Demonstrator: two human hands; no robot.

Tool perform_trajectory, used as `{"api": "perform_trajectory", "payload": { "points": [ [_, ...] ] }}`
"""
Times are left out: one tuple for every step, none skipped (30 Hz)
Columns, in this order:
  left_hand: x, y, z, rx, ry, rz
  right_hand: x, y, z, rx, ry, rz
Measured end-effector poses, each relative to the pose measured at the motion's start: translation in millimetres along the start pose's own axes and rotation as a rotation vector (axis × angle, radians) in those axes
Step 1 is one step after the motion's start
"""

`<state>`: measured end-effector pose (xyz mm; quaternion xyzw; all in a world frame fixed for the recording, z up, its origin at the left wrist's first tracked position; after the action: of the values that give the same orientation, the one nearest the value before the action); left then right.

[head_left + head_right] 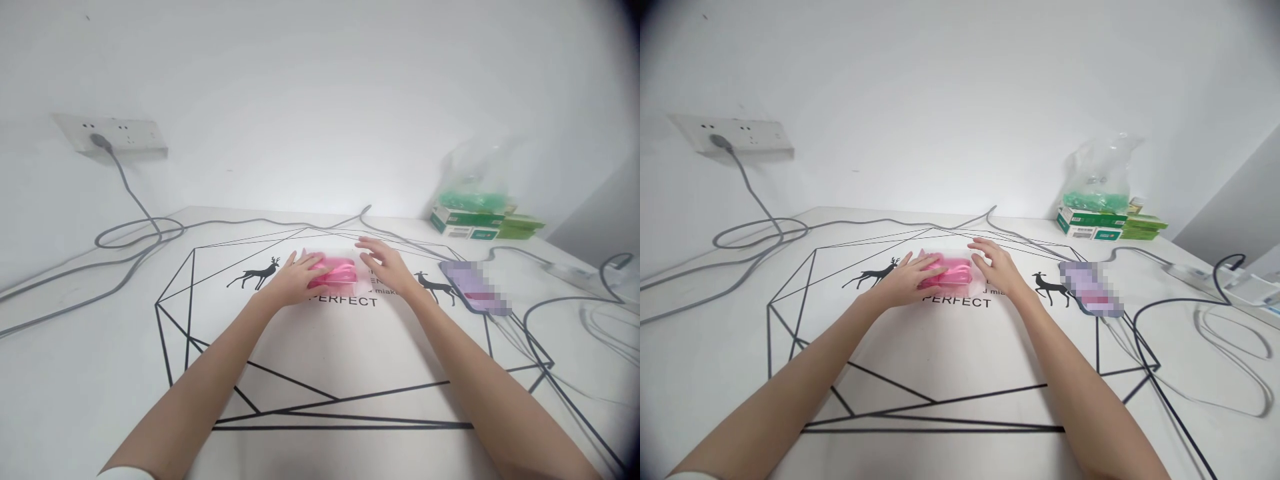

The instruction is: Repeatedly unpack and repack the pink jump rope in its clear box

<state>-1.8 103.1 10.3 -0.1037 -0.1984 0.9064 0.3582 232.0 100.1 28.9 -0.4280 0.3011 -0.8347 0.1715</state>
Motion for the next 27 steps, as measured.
{"api": "perform_trajectory", "payload": {
  "points": [
    [-1.7,-0.5,0.7,0.002,-0.012,0.001,1.9,0.2,-1.6,0.0,-0.039,0.002],
    [-3.3,-1.1,1.1,0.006,-0.021,0.009,3.5,0.8,-3.7,0.006,-0.075,0.002],
    [-4.7,-1.7,1.1,0.01,-0.028,0.024,4.9,1.6,-6.0,0.015,-0.11,0.0],
    [-5.9,-2.3,0.8,0.013,-0.031,0.044,6.1,2.5,-8.3,0.027,-0.144,-0.005],
    [-7.1,-3.0,0.4,0.011,-0.03,0.067,7.2,3.5,-10.3,0.034,-0.172,-0.011],
    [-8.5,-3.8,-0.1,0.002,-0.026,0.087,8.1,4.3,-11.8,0.037,-0.194,-0.019],
    [-10.3,-4.7,-0.5,-0.013,-0.02,0.097,8.8,5.1,-12.8,0.038,-0.207,-0.024],
    [-12.7,-5.7,-0.7,-0.031,-0.014,0.097,9.3,5.7,-13.5,0.038,-0.214,-0.029],
    [-15.7,-6.6,-0.8,-0.05,-0.008,0.086,9.5,6.3,-13.9,0.041,-0.216,-0.032],
    [-19.3,-7.5,-0.7,-0.067,0.0,0.066,9.5,6.7,-14.3,0.046,-0.218,-0.036],
    [-23.2,-8.3,-0.5,-0.08,0.006,0.042,9.4,7.2,-14.7,0.055,-0.225,-0.04],
    [-27.1,-8.9,-0.2,-0.088,0.009,0.019,9.1,7.7,-15.2,0.064,-0.236,-0.043],
    [-30.6,-9.4,0.2,-0.095,0.009,0.001,8.7,8.1,-15.7,0.07,-0.249,-0.047],
    [-33.6,-9.7,0.6,-0.101,0.003,-0.015,8.3,8.5,-16.2,0.076,-0.263,-0.053],
    [-36.0,-9.7,0.9,-0.106,-0.005,-0.031,7.6,9.0,-16.9,0.084,-0.278,-0.064],
    [-37.6,-9.7,1.0,-0.112,-0.016,-0.046,6.7,9.4,-17.6,0.095,-0.294,-0.079],
    [-38.3,-9.5,0.8,-0.118,-0.026,-0.059,5.5,9.9,-18.4,0.113,-0.313,-0.099],
    [-38.4,-9.3,0.3,-0.123,-0.034,-0.072,3.9,10.3,-19.2,0.133,-0.329,-0.118],
    [-38.0,-9.0,-0.5,-0.127,-0.041,-0.085,1.9,10.5,-19.6,0.151,-0.342,-0.134],
    [-37.2,-8.8,-1.6,-0.131,-0.047,-0.096,-0.6,10.5,-19.4,0.161,-0.347,-0.146],
    [-36.2,-8.7,-2.7,-0.136,-0.054,-0.105,-3.6,10.0,-18.7,0.161,-0.344,-0.155],
    [-35.2,-8.6,-3.8,-0.14,-0.06,-0.114,-7.1,9.4,-17.6,0.154,-0.332,-0.162],
    [-34.3,-8.5,-4.8,-0.145,-0.066,-0.12,-10.8,8.6,-16.2,0.144,-0.315,-0.167],
    [-33.5,-8.5,-5.7,-0.149,-0.069,-0.125,-14.3,7.8,-14.9,0.14,-0.297,-0.172],
    [-33.0,-8.6,-6.4,-0.155,-0.069,-0.128,-17.5,7.2,-14.0,0.147,-0.278,-0.177],
    [-32.6,-8.6,-6.9,-0.161,-0.064,-0.13,-19.9,6.8,-13.3,0.163,-0.26,-0.182],
    [-32.3,-8.5,-7.4,-0.167,-0.057,-0.132,-21.6,6.5,-12.8,0.186,-0.245,-0.186]
  ]
}}
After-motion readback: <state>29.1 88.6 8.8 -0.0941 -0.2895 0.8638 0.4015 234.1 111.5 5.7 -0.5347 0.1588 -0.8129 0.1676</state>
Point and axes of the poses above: each hand's wrist, its own y-axis away from the middle knuckle, its own z-axis out of the back of the hand, x = y × z, the point moved 4 cm from there along -y, towards the middle knuckle, and after that the axes turned 13 degrees about -x, right-handed, at the moved point
